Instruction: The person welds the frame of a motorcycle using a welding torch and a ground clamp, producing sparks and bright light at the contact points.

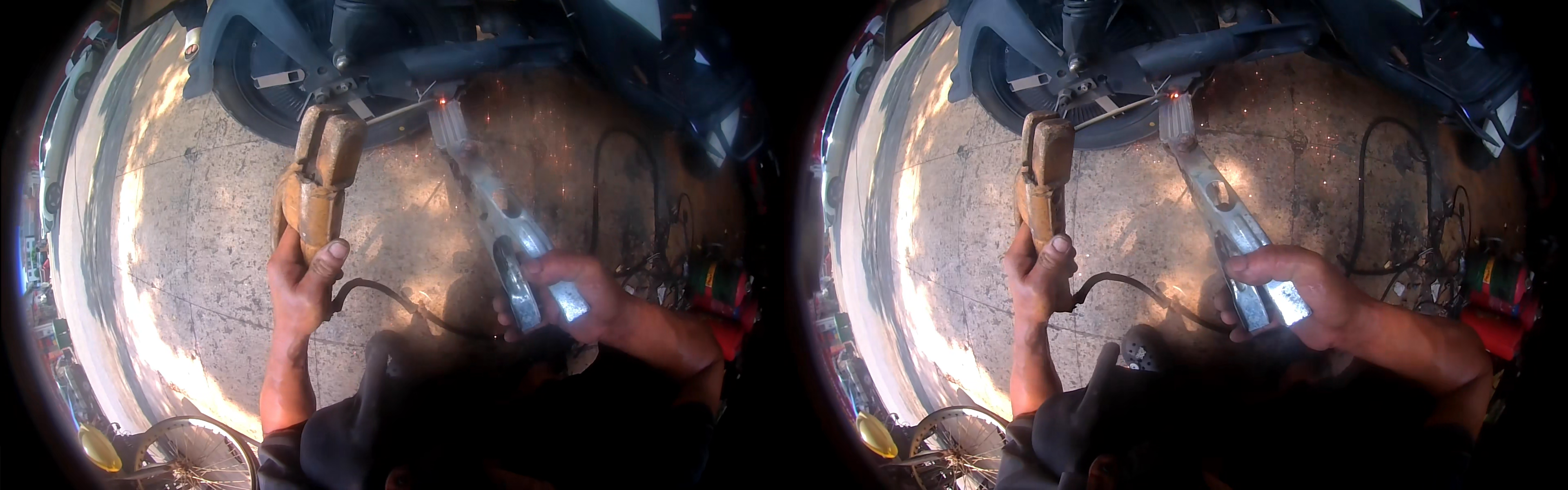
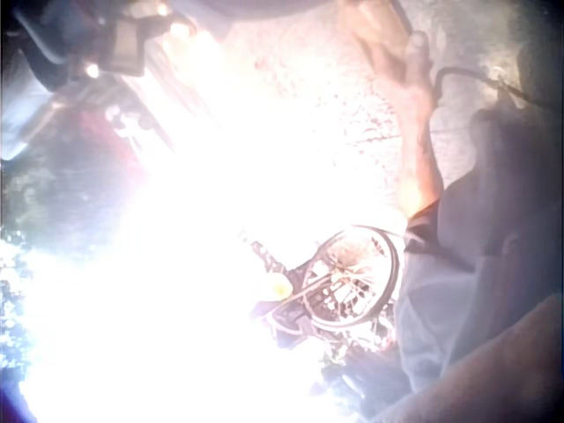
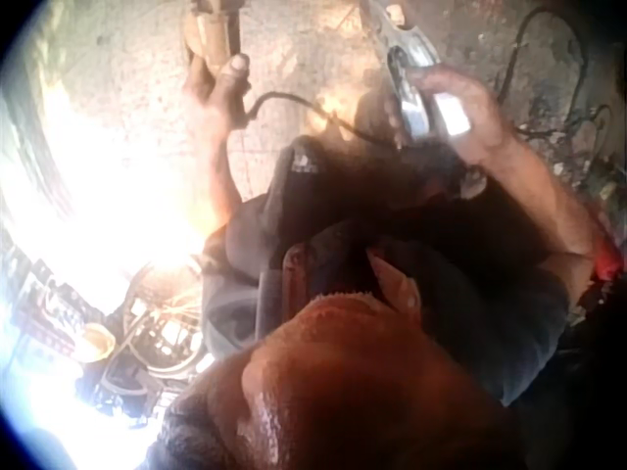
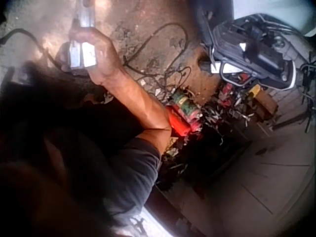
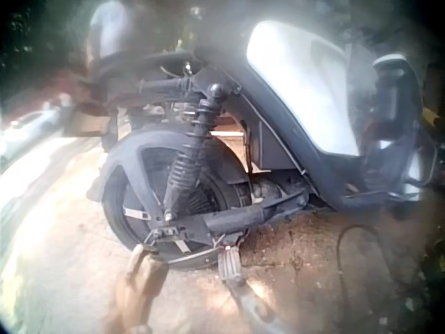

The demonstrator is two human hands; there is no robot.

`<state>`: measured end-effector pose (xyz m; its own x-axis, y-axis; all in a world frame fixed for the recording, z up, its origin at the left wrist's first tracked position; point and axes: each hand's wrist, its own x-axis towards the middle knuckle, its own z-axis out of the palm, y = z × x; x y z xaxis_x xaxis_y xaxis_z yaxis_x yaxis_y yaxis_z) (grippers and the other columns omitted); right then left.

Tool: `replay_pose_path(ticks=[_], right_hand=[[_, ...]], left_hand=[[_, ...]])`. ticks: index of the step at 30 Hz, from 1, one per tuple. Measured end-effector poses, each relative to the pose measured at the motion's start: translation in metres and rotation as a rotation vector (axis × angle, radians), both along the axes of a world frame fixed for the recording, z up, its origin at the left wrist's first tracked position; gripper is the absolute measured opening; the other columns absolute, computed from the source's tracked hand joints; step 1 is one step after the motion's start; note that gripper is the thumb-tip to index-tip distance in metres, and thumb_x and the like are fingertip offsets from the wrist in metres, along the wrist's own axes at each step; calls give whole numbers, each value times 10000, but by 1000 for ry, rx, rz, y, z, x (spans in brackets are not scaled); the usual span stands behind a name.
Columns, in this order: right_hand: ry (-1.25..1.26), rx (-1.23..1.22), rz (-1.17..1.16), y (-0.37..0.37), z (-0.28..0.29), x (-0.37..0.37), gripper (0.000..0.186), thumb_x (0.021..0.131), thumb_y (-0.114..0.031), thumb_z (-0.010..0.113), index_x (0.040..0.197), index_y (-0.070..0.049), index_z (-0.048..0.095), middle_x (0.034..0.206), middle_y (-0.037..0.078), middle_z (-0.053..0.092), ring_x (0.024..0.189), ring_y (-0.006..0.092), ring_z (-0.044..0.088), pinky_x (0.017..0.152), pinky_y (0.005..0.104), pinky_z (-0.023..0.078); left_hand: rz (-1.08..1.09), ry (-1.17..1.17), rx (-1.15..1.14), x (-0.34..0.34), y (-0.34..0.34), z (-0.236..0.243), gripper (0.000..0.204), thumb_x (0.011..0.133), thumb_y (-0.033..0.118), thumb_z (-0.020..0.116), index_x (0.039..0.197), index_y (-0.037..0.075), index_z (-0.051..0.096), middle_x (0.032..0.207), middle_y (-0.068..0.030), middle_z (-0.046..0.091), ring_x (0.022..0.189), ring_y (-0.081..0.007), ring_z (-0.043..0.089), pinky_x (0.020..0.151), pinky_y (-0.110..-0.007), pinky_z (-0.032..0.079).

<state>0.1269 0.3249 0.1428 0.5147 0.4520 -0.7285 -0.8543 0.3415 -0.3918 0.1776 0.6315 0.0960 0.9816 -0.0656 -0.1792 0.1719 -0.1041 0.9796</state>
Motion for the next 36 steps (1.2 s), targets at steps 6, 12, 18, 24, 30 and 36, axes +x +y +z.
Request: replay_pose_path(ticks=[6, 12, 18, 24, 30, 36], right_hand=[[-2, 14, 6, 0, 0, 1, 387, 880, -224, 509, 1196, -1, 492, 1026, 225, 637, 939, 328, 649, 858, 519, 514], [-7, 8, 18, 0, -1, 0, 445, 870, -243, 516, 1232, 7, 457, 1034, 226, 631, 948, 327, 645, 861, 519, 514], [-8, 7, 19, 0, 0, 1, 470, 867, -247, 515, 1250, 15, 437, 1033, 229, 628, 951, 330, 643, 865, 522, 513], [-11, 1, 18, 3, 5, 1, 340, 896, -287, 527, 1076, -5, 590, 971, 130, 635, 913, 228, 623, 804, 412, 528], [-16, -7, 19, 5, 6, 1, 340, 898, -290, 525, 1063, 0, 589, 965, 132, 636, 907, 228, 626, 796, 410, 532], [-25, 2, -1, 7, 6, 1, 347, 896, -283, 525, 1076, 8, 579, 943, 136, 637, 882, 230, 632, 769, 406, 544]], left_hand=[[5, -37, 63, 2, -4, -1, 399, 886, 211, 656, 1186, -21, 531, 767, -12, 552, 612, -92, 508, 538, -238, 424], [-22, -24, 66, 6, -5, 2, 409, 885, 221, 664, 1186, -19, 529, 759, -11, 544, 602, -88, 493, 531, -236, 414], [-25, 12, 44, 6, -3, 4, 500, 872, 245, 698, 1249, -32, 522, 834, -26, 579, 664, -78, 494, 577, -212, 405], [-88, -74, 146, 13, -1, 17, 530, 869, 248, 703, 1265, -45, 508, 942, -69, 640, 813, -143, 573, 729, -270, 465], [-160, -101, 310, 20, 5, 25, 560, 855, 255, 717, 1274, -44, 496, 975, -129, 665, 874, -158, 596, 793, -303, 473], [-224, -401, 463, 23, 6, 20, 527, 837, 223, 724, 1249, -30, 514, 858, -182, 693, 785, -271, 695, 707, -343, 521]])
